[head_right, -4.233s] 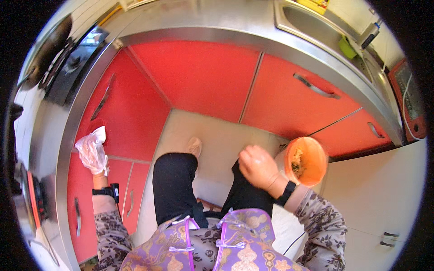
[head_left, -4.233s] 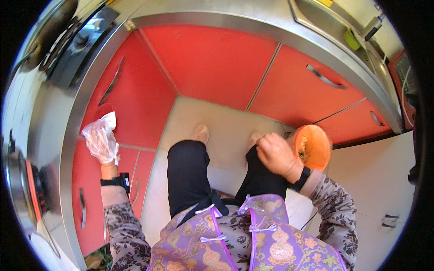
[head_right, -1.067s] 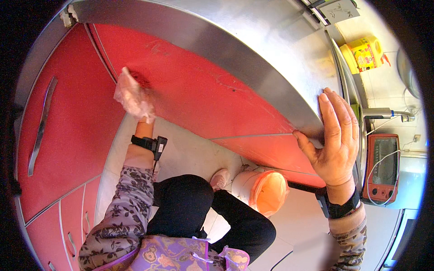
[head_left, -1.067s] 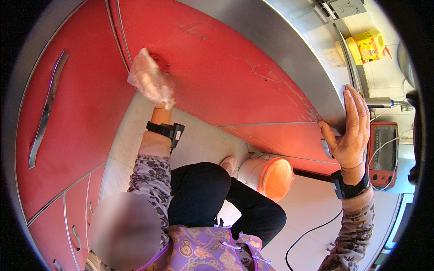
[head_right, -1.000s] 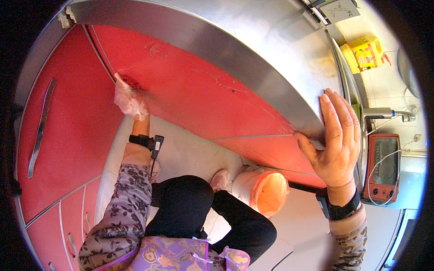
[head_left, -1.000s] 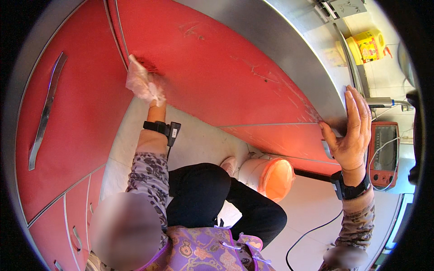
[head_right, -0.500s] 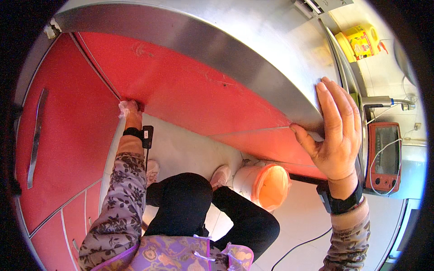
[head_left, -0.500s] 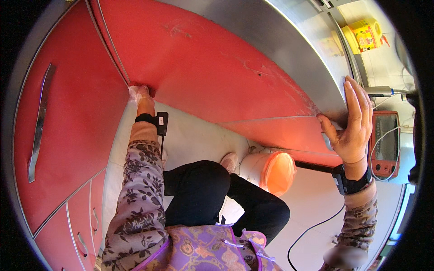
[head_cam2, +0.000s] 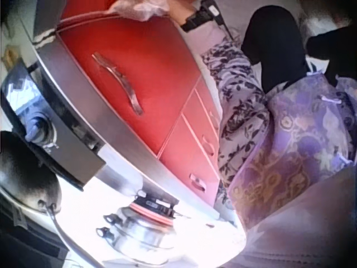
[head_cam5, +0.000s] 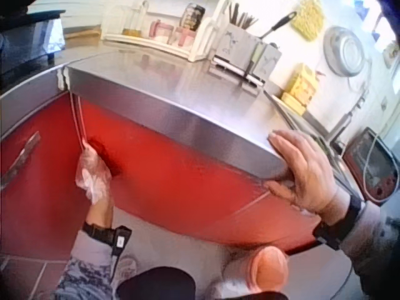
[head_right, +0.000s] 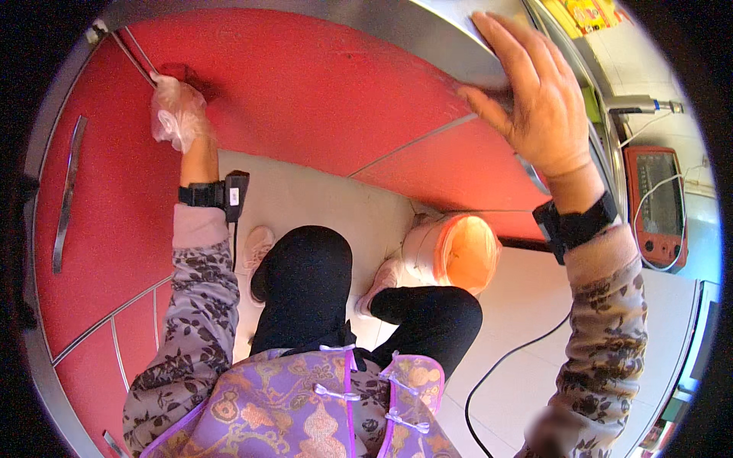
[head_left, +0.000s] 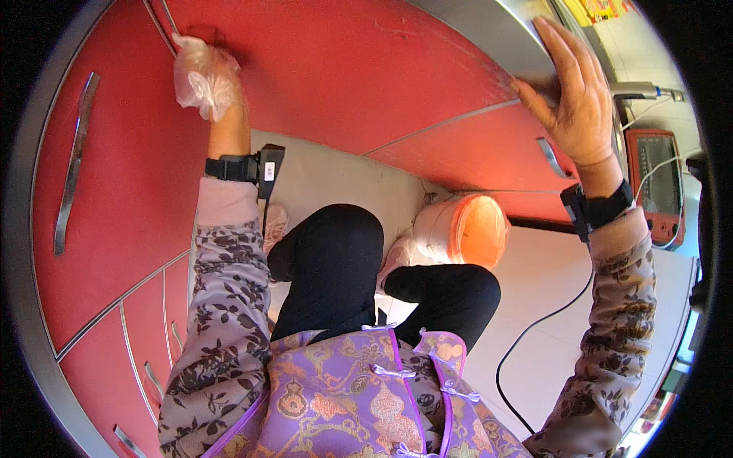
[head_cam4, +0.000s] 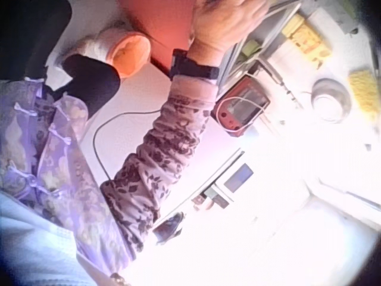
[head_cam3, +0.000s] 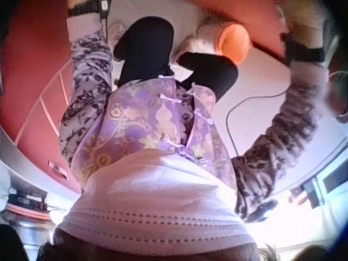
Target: The person wipes the front surfaces of red kitchen cabinet doors using a red cloth and a white wipe. They move along the lower cabinet row, cleaning each door and its handle in sequence.
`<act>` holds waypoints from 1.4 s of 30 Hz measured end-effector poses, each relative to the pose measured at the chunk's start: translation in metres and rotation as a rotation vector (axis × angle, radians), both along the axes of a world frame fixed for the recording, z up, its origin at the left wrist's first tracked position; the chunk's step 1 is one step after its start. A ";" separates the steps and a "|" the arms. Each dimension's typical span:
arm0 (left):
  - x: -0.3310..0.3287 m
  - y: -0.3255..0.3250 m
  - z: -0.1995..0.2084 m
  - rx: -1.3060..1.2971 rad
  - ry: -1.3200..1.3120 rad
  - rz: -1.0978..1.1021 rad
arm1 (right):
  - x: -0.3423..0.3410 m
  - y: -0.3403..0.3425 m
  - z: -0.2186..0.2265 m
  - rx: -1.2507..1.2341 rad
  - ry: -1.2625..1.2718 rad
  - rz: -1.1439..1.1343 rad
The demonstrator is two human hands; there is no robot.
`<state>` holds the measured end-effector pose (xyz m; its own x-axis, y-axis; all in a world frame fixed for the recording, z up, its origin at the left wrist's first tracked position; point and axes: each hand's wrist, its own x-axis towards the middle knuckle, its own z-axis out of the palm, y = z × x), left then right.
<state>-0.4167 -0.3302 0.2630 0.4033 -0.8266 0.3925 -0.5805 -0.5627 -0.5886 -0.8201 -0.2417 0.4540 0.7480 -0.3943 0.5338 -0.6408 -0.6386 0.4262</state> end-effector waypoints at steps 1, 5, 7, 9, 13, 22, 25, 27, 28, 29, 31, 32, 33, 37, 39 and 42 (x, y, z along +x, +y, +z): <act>-0.001 -0.004 0.009 0.172 -0.133 -0.046 | 0.001 -0.002 -0.001 -0.001 0.004 -0.013; 0.000 -0.012 0.027 -1.044 0.914 0.061 | 0.005 -0.003 0.001 -0.050 0.015 -0.061; 0.000 -0.003 0.010 -1.303 1.299 -0.049 | 0.008 -0.001 0.005 -0.090 0.019 -0.021; 0.003 0.007 -0.016 -1.437 1.492 -0.113 | 0.009 0.003 0.011 -0.063 -0.009 -0.025; 0.019 0.025 -0.084 -1.578 1.833 -0.115 | 0.009 0.018 0.027 -0.062 -0.029 0.011; 0.060 0.033 -0.173 -1.678 2.251 0.169 | 0.014 0.050 0.037 -0.091 -0.018 -0.012; 0.062 0.029 -0.180 -1.689 2.353 0.226 | 0.011 0.053 0.043 -0.091 -0.017 -0.009; 0.058 0.025 -0.190 -1.637 2.470 0.303 | 0.007 0.058 0.050 -0.115 -0.021 -0.041; 0.056 0.025 -0.197 -1.616 2.515 0.354 | 0.005 0.059 0.052 -0.101 -0.011 -0.063; 0.054 0.026 -0.207 -1.585 2.561 0.391 | 0.004 0.060 0.052 -0.101 -0.016 -0.042; 0.054 0.029 -0.233 -1.535 2.612 0.367 | 0.004 0.060 0.051 -0.079 -0.018 -0.051; 0.059 0.028 -0.246 -1.463 2.634 0.320 | 0.005 0.058 0.049 -0.076 -0.037 -0.024; 0.063 0.026 -0.259 -1.406 2.644 0.242 | 0.006 0.057 0.047 -0.086 -0.048 -0.004; 0.090 0.018 -0.282 -1.392 2.661 0.278 | 0.011 0.053 0.040 -0.084 -0.079 0.022; 0.096 0.008 -0.271 -1.388 2.673 0.242 | 0.011 0.055 0.039 -0.079 -0.080 -0.005; 0.088 -0.003 -0.233 -1.455 2.590 0.196 | 0.010 0.056 0.038 -0.064 -0.082 -0.041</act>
<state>-0.3288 -0.3331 0.0298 0.5313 -0.6875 -0.4950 0.7324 0.0791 0.6763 -0.8098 -0.1853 0.4917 0.6845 -0.3873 0.6176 -0.7004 -0.5843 0.4100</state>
